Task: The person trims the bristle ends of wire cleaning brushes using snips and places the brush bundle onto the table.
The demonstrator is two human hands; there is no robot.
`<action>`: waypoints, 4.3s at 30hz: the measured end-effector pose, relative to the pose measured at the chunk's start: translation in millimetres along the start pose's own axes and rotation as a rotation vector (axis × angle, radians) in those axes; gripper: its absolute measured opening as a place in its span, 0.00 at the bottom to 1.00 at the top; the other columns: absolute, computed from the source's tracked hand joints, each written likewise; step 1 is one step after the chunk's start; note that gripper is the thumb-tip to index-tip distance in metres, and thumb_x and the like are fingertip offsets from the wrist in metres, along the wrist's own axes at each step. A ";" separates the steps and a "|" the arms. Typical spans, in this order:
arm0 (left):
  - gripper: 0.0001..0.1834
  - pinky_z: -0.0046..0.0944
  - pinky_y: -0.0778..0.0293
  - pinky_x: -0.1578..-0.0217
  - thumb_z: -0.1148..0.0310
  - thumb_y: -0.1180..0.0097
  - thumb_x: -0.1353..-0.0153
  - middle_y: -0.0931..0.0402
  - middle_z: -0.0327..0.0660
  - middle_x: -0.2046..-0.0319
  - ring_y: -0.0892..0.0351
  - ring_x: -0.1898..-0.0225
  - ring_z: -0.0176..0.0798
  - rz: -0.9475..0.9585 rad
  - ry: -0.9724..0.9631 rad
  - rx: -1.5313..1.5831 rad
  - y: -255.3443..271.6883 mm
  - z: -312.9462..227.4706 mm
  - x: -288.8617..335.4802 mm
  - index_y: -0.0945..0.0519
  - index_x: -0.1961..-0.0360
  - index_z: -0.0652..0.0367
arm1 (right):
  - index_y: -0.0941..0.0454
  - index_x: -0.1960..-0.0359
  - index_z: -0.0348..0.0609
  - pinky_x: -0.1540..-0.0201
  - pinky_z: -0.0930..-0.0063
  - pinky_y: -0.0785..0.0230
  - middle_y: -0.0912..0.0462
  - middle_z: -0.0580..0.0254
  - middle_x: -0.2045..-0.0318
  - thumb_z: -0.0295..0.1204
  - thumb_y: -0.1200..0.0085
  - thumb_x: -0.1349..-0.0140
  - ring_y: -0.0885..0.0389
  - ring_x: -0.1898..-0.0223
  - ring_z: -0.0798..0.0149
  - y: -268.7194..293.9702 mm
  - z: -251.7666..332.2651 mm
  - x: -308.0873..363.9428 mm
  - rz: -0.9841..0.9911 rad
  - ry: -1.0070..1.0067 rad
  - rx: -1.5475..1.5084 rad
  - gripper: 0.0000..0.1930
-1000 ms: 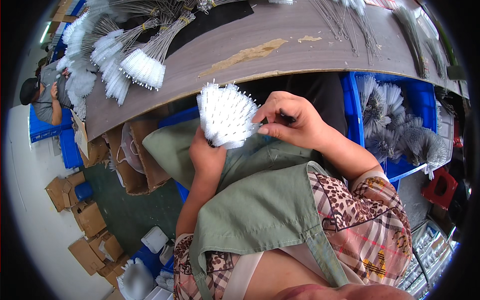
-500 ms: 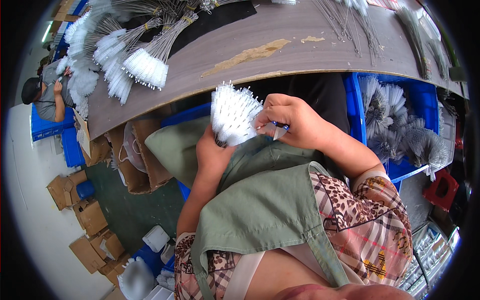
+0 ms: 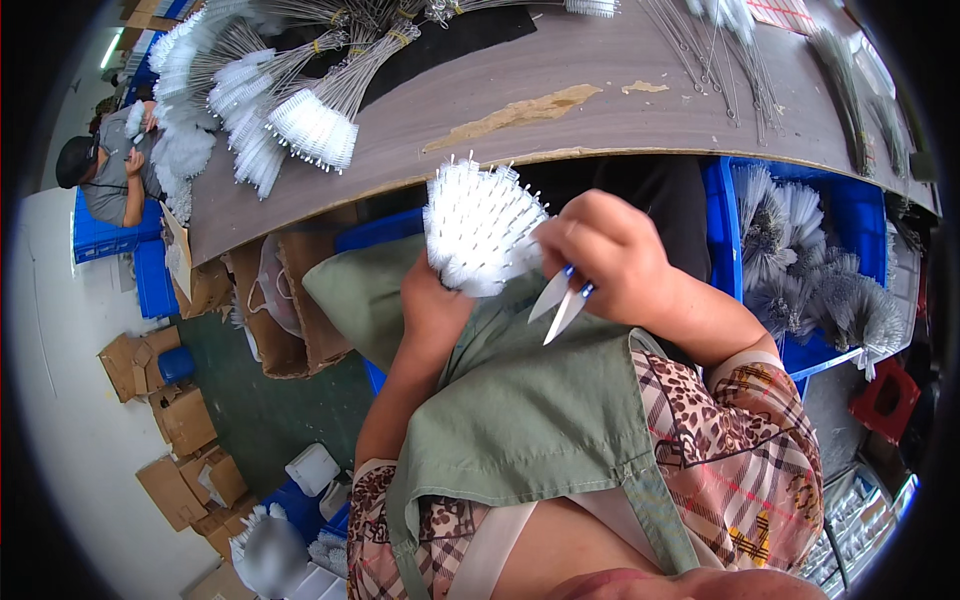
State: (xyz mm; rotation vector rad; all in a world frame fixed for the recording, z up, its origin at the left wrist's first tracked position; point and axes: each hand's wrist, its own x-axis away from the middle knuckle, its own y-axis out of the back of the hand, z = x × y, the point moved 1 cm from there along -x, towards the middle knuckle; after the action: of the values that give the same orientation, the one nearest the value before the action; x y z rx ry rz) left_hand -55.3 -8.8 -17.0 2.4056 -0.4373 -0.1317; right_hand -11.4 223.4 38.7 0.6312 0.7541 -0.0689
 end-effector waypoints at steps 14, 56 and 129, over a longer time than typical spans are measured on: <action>0.23 0.38 0.26 0.56 0.69 0.33 0.51 0.18 0.51 0.60 0.17 0.57 0.45 -0.102 0.071 -0.004 4.7 -10.7 10.4 0.22 0.53 0.63 | 0.21 0.64 0.37 0.63 0.80 0.33 0.22 0.65 0.71 0.20 0.41 0.43 0.27 0.67 0.76 -11.4 -33.4 -12.0 0.138 -0.635 -0.649 0.06; 0.28 0.51 0.28 0.56 0.79 0.38 0.60 0.23 0.51 0.60 0.24 0.58 0.58 -0.252 -0.229 -0.492 0.5 -7.5 26.6 0.26 0.52 0.62 | 0.20 0.70 0.41 0.67 0.71 0.29 0.23 0.59 0.73 0.23 0.34 0.54 0.22 0.70 0.60 -29.8 -19.1 -9.9 0.013 -0.524 -0.440 0.09; 0.29 0.37 0.25 0.57 0.69 0.32 0.48 0.23 0.42 0.57 0.23 0.55 0.37 0.500 -0.003 0.647 13.5 -32.3 15.8 0.29 0.46 0.62 | 0.20 0.69 0.37 0.67 0.80 0.33 0.20 0.68 0.73 0.28 0.36 0.43 0.25 0.71 0.76 -35.2 -53.4 -9.5 0.109 -0.958 -1.310 0.08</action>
State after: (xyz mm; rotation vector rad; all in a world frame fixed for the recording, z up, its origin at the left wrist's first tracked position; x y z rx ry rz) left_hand -37.5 -4.2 16.7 2.8126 -1.2158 0.2692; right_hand -61.2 223.0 -2.7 -0.6203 -0.2525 0.2091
